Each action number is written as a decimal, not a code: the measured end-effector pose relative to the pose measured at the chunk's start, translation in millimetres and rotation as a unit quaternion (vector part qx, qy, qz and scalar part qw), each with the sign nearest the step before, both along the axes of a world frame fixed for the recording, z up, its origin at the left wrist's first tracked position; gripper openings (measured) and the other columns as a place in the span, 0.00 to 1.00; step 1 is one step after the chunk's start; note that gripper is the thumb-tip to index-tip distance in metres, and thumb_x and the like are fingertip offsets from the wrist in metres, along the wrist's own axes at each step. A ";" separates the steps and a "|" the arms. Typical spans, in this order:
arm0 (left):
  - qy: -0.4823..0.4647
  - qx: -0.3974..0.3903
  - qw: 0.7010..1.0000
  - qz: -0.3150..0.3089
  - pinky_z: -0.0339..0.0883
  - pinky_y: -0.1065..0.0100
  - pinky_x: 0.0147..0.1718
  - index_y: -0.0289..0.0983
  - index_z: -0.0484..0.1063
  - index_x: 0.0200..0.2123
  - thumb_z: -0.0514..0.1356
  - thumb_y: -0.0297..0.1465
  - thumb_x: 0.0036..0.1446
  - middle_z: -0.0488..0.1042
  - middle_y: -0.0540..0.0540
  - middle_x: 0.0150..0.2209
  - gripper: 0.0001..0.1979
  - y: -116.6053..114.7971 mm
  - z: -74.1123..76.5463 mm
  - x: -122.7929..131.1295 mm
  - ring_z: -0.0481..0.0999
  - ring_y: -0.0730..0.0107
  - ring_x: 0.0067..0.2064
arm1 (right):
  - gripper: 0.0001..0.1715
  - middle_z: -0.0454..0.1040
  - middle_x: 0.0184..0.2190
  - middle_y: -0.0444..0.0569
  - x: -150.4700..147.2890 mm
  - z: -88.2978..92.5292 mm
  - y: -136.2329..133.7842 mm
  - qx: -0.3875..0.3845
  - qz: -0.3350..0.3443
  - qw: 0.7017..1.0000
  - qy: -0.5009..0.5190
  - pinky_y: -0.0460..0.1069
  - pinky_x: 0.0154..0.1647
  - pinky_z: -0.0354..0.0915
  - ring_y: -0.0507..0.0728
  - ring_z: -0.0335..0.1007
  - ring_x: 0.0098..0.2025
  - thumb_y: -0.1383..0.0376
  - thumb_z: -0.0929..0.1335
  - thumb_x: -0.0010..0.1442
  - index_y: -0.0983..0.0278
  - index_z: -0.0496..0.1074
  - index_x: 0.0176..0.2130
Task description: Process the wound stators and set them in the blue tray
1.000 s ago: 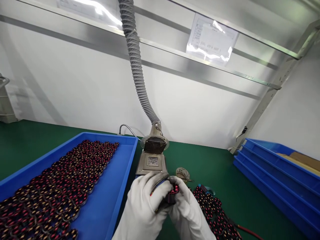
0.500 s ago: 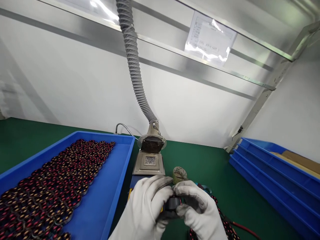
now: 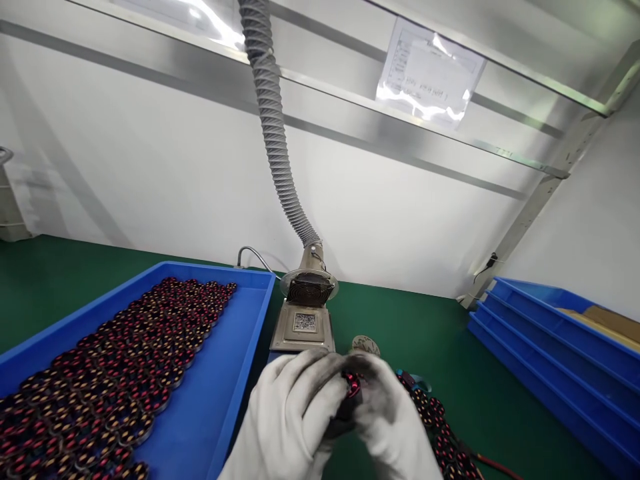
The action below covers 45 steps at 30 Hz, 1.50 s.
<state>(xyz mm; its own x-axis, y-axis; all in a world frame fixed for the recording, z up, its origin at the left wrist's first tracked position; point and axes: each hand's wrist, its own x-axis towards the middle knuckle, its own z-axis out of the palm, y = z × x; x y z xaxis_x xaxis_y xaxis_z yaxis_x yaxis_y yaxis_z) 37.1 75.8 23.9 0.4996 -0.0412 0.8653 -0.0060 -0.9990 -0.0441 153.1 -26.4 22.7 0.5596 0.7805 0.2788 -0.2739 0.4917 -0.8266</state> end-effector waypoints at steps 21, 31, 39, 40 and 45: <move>-0.113 -0.376 0.906 -0.156 0.68 0.71 0.39 0.42 0.69 0.33 0.54 0.29 0.59 0.74 0.51 0.34 0.06 3.3 -1.9 2.3 0.73 0.69 0.37 | 0.20 0.76 0.29 0.48 -19.3 -2.3 16.1 -0.033 0.113 0.986 0.118 0.52 0.34 0.71 0.54 0.73 0.27 0.62 0.77 0.39 0.63 0.74 0.34; -0.035 -0.550 0.793 -0.260 0.71 0.68 0.38 0.42 0.76 0.30 0.59 0.25 0.49 0.75 0.48 0.35 0.08 -2.3 7.5 3.2 0.74 0.63 0.38 | 0.20 0.77 0.30 0.49 -17.7 -4.7 19.7 -0.038 0.076 0.989 0.120 0.51 0.37 0.70 0.56 0.74 0.34 0.63 0.77 0.38 0.63 0.74 0.34; -0.023 -0.469 0.875 -0.117 0.68 0.59 0.46 0.46 0.70 0.43 0.61 0.31 0.50 0.72 0.48 0.45 0.15 6.4 0.2 -9.2 0.71 0.58 0.47 | 0.19 0.77 0.30 0.49 -17.6 1.3 7.4 -0.040 0.151 0.981 0.116 0.53 0.32 0.70 0.57 0.74 0.30 0.52 0.72 0.47 0.60 0.74 0.36; 0.022 -0.443 0.888 -0.122 0.66 0.56 0.47 0.48 0.68 0.48 0.64 0.30 0.47 0.70 0.47 0.48 0.23 5.4 -1.1 -8.9 0.69 0.55 0.50 | 0.18 0.77 0.31 0.50 -18.0 2.0 7.2 -0.041 0.149 0.982 0.105 0.54 0.33 0.70 0.59 0.74 0.33 0.52 0.71 0.48 0.60 0.74 0.36; 0.040 -0.351 0.914 -0.200 0.64 0.54 0.48 0.50 0.66 0.49 0.63 0.29 0.51 0.71 0.47 0.47 0.22 1.5 -3.1 1.0 0.69 0.57 0.49 | 0.19 0.78 0.31 0.51 -5.1 2.0 15.6 -0.045 0.151 0.985 0.068 0.55 0.37 0.70 0.60 0.74 0.35 0.51 0.73 0.43 0.60 0.76 0.33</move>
<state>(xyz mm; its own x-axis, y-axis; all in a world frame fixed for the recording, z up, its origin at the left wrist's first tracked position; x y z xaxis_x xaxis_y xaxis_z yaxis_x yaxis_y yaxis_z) 38.1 77.3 20.8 0.6296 0.3167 0.7095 -0.3514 -0.6983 0.6236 148.0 -10.8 24.7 0.3261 0.9352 0.1383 -0.5080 0.2967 -0.8086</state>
